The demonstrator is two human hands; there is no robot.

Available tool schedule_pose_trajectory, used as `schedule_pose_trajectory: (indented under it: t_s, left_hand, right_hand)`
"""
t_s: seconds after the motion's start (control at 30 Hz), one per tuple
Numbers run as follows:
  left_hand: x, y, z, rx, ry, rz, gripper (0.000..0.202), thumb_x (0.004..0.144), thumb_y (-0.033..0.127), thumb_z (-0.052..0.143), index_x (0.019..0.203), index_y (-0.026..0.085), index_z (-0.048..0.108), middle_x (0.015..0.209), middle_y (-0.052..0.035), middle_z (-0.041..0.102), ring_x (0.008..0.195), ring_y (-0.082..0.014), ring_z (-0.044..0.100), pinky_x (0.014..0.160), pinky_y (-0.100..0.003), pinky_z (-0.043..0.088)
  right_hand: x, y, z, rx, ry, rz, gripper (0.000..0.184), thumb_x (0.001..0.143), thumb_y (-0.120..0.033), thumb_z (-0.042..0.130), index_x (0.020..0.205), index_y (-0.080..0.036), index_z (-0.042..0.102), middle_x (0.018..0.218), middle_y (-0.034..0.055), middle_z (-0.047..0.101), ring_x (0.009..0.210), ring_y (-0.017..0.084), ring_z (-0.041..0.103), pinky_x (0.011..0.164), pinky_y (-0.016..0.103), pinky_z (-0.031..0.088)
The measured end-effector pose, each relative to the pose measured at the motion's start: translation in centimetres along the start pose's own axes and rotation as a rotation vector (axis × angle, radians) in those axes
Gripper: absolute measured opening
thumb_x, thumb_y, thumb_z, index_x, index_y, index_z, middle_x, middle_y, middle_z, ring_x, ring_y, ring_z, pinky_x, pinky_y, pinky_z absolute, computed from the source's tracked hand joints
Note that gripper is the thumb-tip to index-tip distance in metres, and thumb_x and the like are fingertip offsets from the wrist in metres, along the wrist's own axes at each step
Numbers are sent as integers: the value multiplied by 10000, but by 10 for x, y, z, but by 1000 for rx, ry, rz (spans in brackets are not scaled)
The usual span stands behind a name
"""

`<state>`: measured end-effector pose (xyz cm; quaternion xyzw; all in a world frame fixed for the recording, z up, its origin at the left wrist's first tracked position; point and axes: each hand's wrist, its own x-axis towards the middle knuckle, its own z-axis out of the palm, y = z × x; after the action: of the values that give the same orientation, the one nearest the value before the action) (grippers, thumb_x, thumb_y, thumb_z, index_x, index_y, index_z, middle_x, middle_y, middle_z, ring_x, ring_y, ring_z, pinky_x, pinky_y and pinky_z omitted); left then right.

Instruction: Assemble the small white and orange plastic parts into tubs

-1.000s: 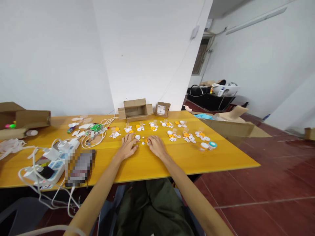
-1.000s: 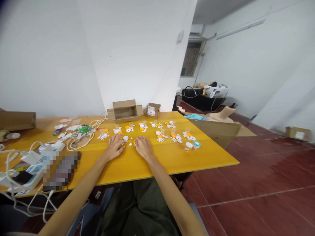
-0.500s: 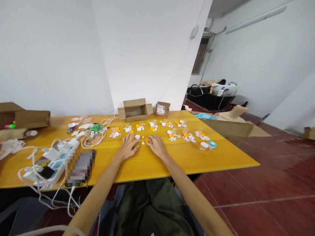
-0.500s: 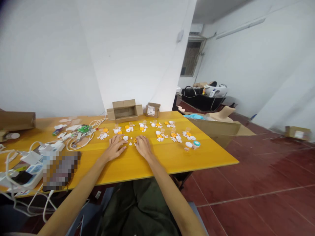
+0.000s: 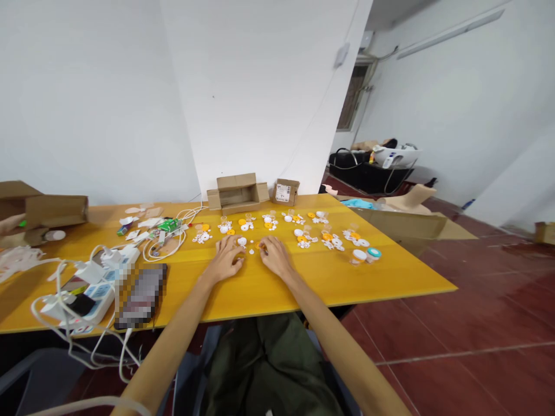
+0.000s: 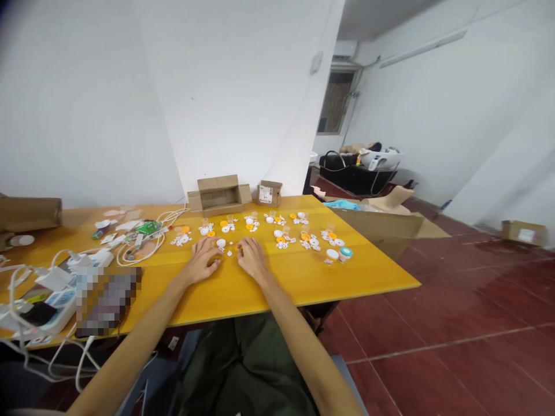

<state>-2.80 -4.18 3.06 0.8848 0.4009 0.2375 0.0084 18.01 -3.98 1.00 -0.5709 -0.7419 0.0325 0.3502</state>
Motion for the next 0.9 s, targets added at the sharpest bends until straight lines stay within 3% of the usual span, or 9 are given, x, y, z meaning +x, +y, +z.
schedule_pose_trajectory:
  t_s: [0.23, 0.63, 0.9]
  left_hand:
    - [0, 1, 1, 10, -1, -5, 259, 800, 188, 536, 1005, 256, 679, 1451, -85, 479, 1339, -349, 371, 1065, -579, 363]
    - [0, 1, -1, 5, -3, 24, 254, 819, 183, 531, 973, 252, 721, 1417, -84, 514, 1343, -349, 376, 1070, -573, 361]
    - [0, 0, 0, -2, 9, 31, 309, 812, 176, 534, 1039, 267, 723, 1403, -78, 534, 1334, -342, 391, 1066, -563, 371]
  right_hand:
    - [0, -3, 1, -7, 30, 24, 187, 823, -81, 575, 903, -238, 638, 1010, 63, 696, 978, 232, 601, 838, 339, 430]
    - [0, -7, -3, -81, -57, -5, 100, 893, -142, 627, 895, -232, 672, 986, 61, 723, 986, 219, 615, 862, 324, 420]
    - [0, -6, -3, 68, 104, -111, 81, 926, -206, 594, 894, -244, 657, 973, 48, 713, 957, 225, 612, 852, 334, 441]
